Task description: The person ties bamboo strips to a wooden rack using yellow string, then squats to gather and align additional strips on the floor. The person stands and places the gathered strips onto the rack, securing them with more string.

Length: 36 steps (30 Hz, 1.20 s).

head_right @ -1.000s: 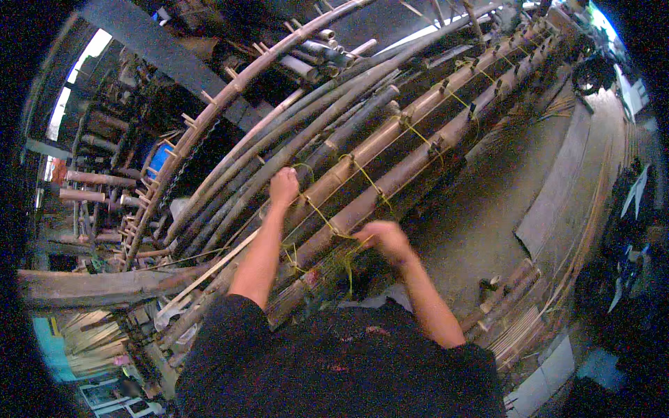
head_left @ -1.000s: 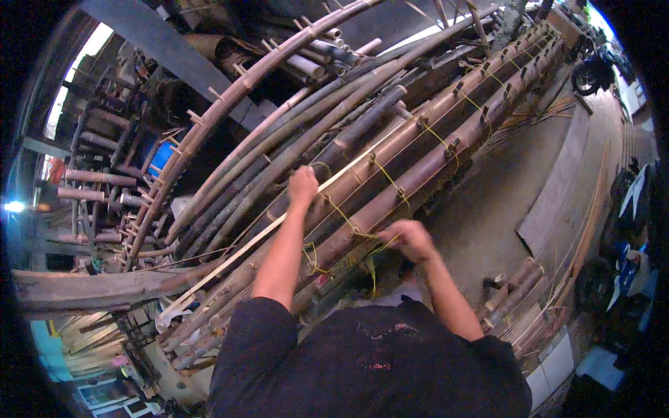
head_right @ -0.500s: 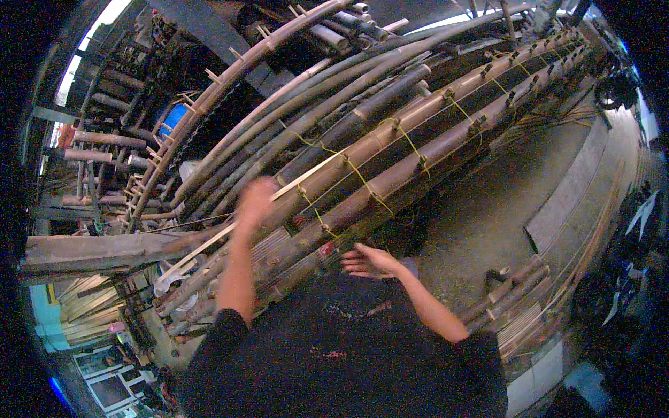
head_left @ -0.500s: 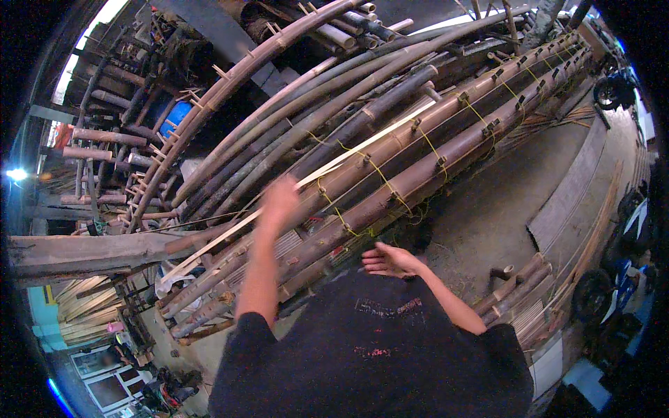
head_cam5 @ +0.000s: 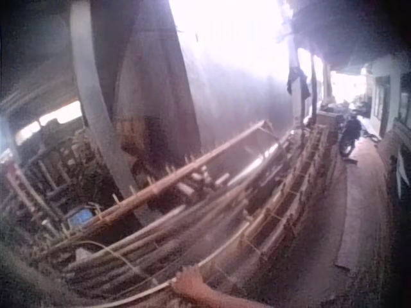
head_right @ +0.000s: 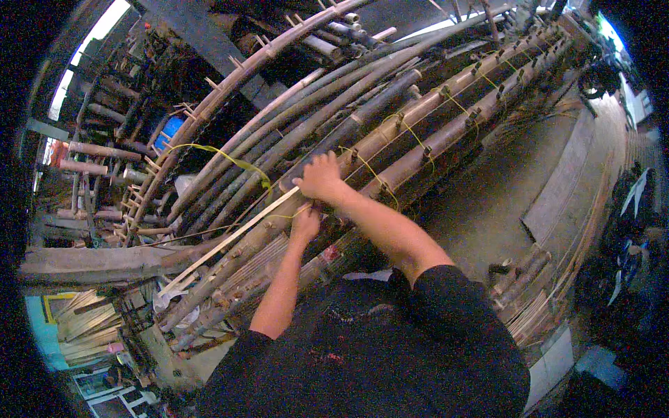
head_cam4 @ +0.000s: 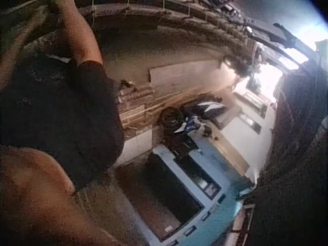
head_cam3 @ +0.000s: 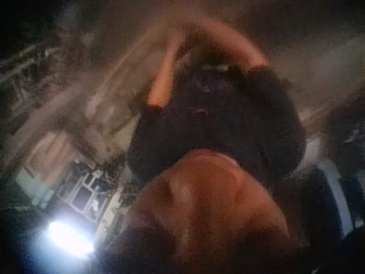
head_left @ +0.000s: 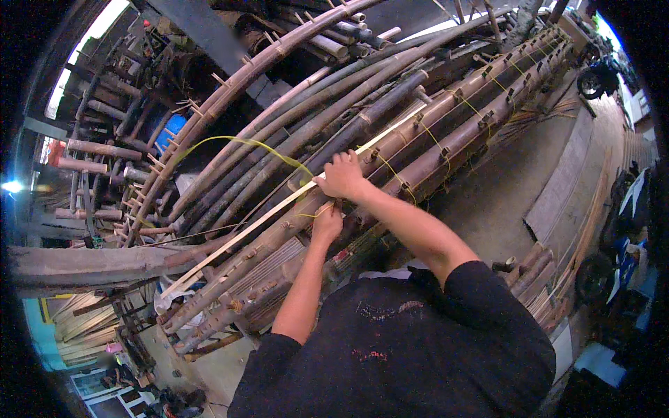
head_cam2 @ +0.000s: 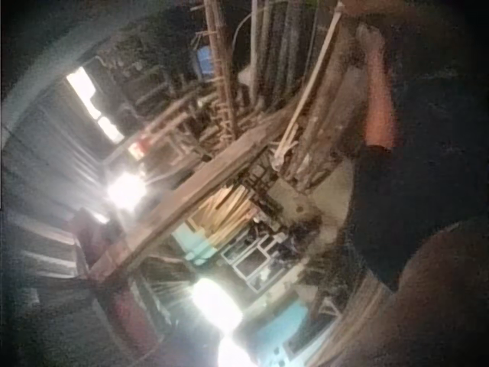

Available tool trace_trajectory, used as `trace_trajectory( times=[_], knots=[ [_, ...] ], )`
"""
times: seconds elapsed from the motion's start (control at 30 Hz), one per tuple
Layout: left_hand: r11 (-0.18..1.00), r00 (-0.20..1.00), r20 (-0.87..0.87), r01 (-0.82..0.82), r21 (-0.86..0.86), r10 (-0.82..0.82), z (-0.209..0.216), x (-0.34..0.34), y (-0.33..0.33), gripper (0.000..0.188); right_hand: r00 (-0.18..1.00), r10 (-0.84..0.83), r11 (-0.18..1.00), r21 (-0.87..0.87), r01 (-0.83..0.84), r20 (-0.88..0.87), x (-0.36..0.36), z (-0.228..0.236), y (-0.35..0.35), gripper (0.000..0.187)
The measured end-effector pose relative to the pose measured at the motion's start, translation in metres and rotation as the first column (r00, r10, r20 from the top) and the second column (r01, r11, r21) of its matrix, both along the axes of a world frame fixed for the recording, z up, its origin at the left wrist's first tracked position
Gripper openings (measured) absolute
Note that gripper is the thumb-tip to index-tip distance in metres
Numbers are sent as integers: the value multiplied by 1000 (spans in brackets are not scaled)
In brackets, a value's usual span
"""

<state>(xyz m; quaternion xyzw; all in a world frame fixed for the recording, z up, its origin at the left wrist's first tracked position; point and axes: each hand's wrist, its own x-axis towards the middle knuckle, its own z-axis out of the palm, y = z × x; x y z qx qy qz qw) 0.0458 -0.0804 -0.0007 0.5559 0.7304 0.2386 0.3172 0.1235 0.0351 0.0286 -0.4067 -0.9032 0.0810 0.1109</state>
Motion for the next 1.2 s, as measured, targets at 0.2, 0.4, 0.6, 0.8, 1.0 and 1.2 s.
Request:
trace_trajectory(
  times=[0.2, 0.4, 0.6, 0.8, 1.0, 1.2],
  knots=[
    [944, 997, -12, -73, 322, 81, -22, -28, -23, 32, 606, 155, 457, -487, -744, -780, 51, 87, -61, 49],
    [899, 997, 68, -70, 432, 45, 38, -11, 5, 30, 859, 282, 683, -539, -493, -428, 101, -27, -127, 35],
    [844, 954, -187, -102, 526, 232, 42, -61, 110, 32, 811, 76, 532, -664, -525, -580, 123, -14, -120, 38],
    [1000, 800, -599, 1, 10, 5, -40, -74, 146, 39, -238, -891, 444, -638, -629, -386, 253, -3, -72, 31],
    [994, 954, -291, -95, -59, 74, 5, -162, 188, 18, -899, -427, 486, -812, -323, 102, 510, -29, -60, 42],
    [955, 903, -312, -274, 112, 296, 113, -35, 280, 32, -928, -355, 507, -857, -92, -110, 662, -22, -111, 44]
  ],
)
